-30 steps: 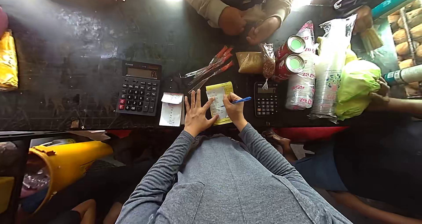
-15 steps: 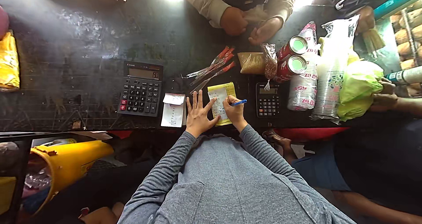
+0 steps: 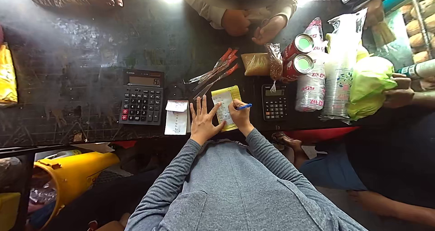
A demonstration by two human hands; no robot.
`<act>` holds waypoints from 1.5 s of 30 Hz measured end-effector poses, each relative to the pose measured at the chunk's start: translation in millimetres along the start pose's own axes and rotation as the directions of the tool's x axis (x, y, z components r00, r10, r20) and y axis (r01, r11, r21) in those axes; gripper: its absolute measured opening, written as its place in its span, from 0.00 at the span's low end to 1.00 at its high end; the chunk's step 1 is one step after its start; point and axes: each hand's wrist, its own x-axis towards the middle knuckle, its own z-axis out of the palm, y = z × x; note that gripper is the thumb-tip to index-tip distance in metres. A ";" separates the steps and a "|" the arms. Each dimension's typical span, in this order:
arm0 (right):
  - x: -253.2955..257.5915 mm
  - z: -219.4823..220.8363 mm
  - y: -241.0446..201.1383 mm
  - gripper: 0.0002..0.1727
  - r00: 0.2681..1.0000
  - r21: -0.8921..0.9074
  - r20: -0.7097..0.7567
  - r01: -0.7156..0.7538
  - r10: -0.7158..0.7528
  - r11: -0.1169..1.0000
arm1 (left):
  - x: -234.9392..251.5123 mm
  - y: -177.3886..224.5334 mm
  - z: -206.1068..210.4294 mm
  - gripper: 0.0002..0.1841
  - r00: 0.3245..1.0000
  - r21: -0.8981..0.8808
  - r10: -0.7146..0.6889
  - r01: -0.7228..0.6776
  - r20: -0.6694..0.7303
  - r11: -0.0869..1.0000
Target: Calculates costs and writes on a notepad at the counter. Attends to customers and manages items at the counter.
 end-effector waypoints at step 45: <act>12.5 1.8 -29.5 0.17 0.998 0.313 -0.042 -0.025 0.040 0.949 | -2.6 -5.2 -15.8 0.28 0.977 -0.058 0.008 -0.020 -0.211 0.998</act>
